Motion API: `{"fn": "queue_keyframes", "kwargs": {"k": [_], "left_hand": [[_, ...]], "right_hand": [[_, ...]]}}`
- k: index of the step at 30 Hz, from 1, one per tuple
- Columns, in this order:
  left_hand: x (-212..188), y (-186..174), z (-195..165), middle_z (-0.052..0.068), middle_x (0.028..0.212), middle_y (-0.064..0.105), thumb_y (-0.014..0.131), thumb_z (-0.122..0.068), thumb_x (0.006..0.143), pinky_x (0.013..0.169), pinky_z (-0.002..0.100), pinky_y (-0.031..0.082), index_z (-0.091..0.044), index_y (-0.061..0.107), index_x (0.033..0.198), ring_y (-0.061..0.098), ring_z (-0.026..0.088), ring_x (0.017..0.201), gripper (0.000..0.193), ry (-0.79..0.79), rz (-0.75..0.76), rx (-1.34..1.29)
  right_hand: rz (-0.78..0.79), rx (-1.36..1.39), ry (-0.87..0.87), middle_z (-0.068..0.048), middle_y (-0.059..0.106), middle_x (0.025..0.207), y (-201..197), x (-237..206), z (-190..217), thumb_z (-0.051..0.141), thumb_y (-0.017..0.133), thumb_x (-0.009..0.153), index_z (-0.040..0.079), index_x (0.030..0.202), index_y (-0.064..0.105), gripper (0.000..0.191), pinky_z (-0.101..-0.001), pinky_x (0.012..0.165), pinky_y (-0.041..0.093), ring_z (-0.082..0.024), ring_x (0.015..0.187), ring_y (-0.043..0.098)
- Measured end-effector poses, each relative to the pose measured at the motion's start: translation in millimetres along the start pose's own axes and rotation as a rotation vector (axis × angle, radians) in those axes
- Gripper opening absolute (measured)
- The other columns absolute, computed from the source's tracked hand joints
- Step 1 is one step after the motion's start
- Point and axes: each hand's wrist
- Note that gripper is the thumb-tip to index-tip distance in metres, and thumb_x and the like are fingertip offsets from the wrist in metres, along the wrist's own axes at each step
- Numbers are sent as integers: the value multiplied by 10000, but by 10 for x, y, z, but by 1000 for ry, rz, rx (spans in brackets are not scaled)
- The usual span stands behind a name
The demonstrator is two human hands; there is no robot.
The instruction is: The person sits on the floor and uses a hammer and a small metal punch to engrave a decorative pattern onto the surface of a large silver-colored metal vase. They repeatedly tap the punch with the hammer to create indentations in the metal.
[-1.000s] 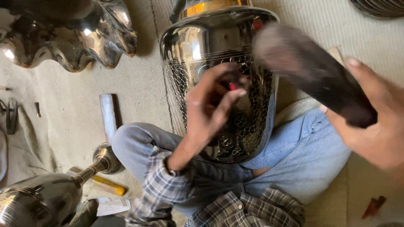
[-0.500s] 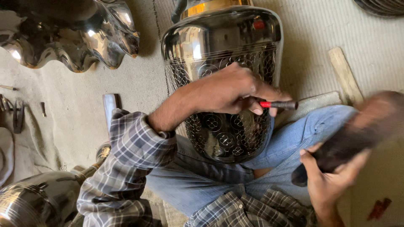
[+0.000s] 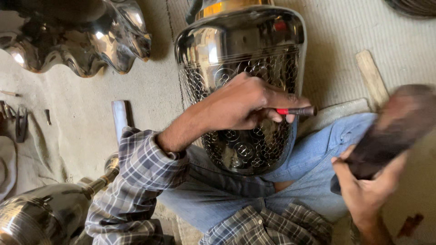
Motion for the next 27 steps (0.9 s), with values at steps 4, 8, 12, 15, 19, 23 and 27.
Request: {"fn": "queue_keyframes", "kwargs": {"k": [4, 8, 12, 15, 19, 23, 27], "left_hand": [[-25, 40, -24, 31, 1184, 780, 754, 63, 808, 428, 268, 490, -194, 697, 1325, 702, 94, 553, 580, -150, 52, 41], [-81, 80, -34, 46, 1217, 774, 750, 55, 876, 402, 261, 461, -181, 687, 1336, 673, 97, 509, 521, -162, -11, 52], [-210, 107, -68, 65, 1302, 749, 674, 143, 881, 467, 208, 545, -167, 599, 1424, 785, 79, 726, 630, -99, -165, -19], [-290, 161, -112, 20, 1221, 774, 691, 111, 891, 579, 231, 593, -196, 575, 1470, 791, 119, 892, 665, -118, -279, 46], [-358, 237, -134, 10, 1162, 780, 649, 102, 911, 699, 254, 655, -169, 573, 1476, 782, 131, 916, 632, -148, -370, 63], [-401, 407, -195, 4, 1065, 782, 706, 17, 1001, 707, 273, 634, -178, 622, 1387, 770, 141, 838, 441, -245, -540, 172], [-448, 614, -272, 17, 1042, 775, 709, -7, 1025, 692, 256, 621, -110, 602, 1432, 769, 137, 799, 433, -276, -808, 200]], "right_hand": [[-5, -162, -98, -193, 650, 986, -44, 72, 26, -175, 750, 846, -36, 1599, 194, 946, -356, 774, 552, -238, 833, 648], [132, -161, -131, -212, 670, 1053, -102, 201, -20, -178, 768, 864, -1, 1502, 336, 791, -375, 814, 586, -258, 900, 687], [69, 15, -96, -132, 644, 1029, -102, 304, -9, -162, 744, 923, -7, 1595, 250, 848, -335, 853, 573, -192, 877, 639], [60, 53, -94, -91, 657, 1025, -135, 413, 70, -114, 759, 962, 34, 1506, 309, 721, -301, 855, 571, -157, 858, 625], [198, -425, -143, -156, 663, 920, -227, 690, 204, -105, 795, 826, 41, 1277, 520, 548, -354, 754, 549, -219, 766, 652], [300, -380, -348, -177, 681, 1059, -262, 1043, 375, -32, 780, 907, 25, 1505, 456, 682, -343, 833, 552, -244, 906, 679], [584, -404, -372, -158, 605, 818, -354, 1483, 636, -90, 770, 730, 18, 1576, 444, 913, -392, 594, 474, -250, 670, 571]]}}
Point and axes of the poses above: each hand's wrist, its own x-axis towards the middle knuckle, its own y-axis out of the palm, z = x × y
